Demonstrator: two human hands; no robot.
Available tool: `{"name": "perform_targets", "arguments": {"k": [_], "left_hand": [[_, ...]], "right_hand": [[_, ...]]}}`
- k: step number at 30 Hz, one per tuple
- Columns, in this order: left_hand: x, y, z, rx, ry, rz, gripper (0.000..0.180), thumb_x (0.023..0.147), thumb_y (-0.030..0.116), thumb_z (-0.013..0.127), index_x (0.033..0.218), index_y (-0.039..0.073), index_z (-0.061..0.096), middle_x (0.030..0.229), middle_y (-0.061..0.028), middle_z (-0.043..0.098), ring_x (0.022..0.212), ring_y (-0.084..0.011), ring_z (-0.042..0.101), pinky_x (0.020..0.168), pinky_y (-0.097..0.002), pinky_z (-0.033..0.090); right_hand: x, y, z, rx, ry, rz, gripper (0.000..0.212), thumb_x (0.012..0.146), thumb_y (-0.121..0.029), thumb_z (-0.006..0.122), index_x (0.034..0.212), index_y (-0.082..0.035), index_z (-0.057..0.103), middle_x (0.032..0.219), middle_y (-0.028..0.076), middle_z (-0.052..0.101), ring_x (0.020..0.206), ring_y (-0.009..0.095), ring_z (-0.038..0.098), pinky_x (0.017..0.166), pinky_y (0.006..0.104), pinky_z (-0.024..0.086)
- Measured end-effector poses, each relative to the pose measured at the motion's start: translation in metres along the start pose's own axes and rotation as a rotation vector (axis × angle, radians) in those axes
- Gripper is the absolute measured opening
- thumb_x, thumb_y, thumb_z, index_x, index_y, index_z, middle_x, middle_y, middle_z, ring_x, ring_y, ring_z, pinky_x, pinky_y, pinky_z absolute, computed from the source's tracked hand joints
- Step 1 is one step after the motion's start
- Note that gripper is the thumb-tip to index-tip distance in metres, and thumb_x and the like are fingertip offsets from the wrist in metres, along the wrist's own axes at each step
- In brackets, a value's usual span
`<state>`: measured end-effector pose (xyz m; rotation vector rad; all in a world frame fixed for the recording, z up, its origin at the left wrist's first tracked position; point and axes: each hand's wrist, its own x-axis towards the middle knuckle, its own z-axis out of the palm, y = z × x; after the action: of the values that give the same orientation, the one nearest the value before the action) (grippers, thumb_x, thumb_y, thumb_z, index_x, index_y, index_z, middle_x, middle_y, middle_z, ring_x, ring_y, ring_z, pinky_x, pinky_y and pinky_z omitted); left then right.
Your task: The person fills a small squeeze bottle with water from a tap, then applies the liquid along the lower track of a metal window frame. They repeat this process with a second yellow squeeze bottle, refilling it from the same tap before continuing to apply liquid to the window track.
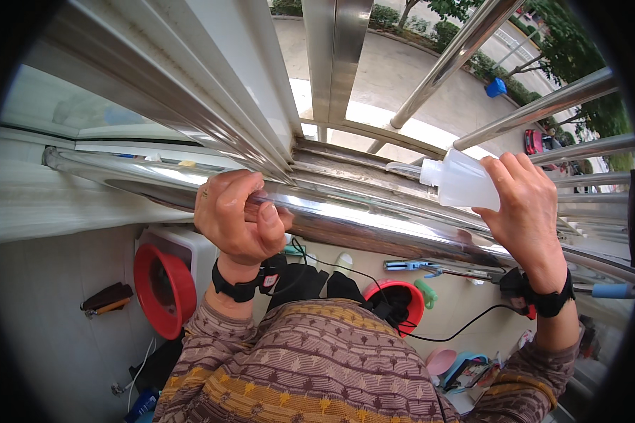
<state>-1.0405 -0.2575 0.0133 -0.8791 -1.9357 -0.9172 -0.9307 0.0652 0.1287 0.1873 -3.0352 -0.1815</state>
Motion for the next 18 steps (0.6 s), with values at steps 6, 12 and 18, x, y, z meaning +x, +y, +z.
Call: {"name": "perform_targets", "arguments": {"k": [6, 12, 18], "left_hand": [[-0.001, -0.001, 0.001, -0.012, 0.003, 0.0, 0.032, 0.095, 0.028, 0.052, 0.101, -0.003, 0.06, 0.08, -0.0123, 0.06, 0.066, -0.0223, 0.055, 0.058, -0.0331, 0.047], [-0.002, -0.002, 0.002, -0.015, 0.011, 0.002, 0.032, 0.097, 0.029, 0.052, 0.101, -0.002, 0.06, 0.08, -0.0115, 0.06, 0.063, -0.0203, 0.053, 0.055, -0.0319, 0.045], [-0.001, -0.002, 0.002, -0.011, 0.005, 0.002, 0.032, 0.097, 0.029, 0.052, 0.102, -0.001, 0.06, 0.08, -0.0113, 0.06, 0.063, -0.0199, 0.053, 0.054, -0.0316, 0.045]], "right_hand": [[-0.011, 0.003, -0.005, -0.01, -0.01, 0.032, 0.059, 0.053, -0.007, 0.088, 0.106, -0.006, 0.062, 0.09, 0.009, 0.059, 0.088, 0.03, 0.06, 0.074, 0.0412, 0.048], [-0.02, 0.004, -0.007, -0.034, -0.01, 0.051, 0.058, 0.054, -0.006, 0.088, 0.106, -0.006, 0.062, 0.09, 0.008, 0.06, 0.089, 0.029, 0.06, 0.076, 0.0403, 0.049], [-0.025, 0.013, -0.01, -0.095, 0.007, 0.084, 0.059, 0.055, -0.007, 0.089, 0.107, -0.006, 0.062, 0.091, 0.008, 0.06, 0.091, 0.028, 0.061, 0.077, 0.0398, 0.049]]}}
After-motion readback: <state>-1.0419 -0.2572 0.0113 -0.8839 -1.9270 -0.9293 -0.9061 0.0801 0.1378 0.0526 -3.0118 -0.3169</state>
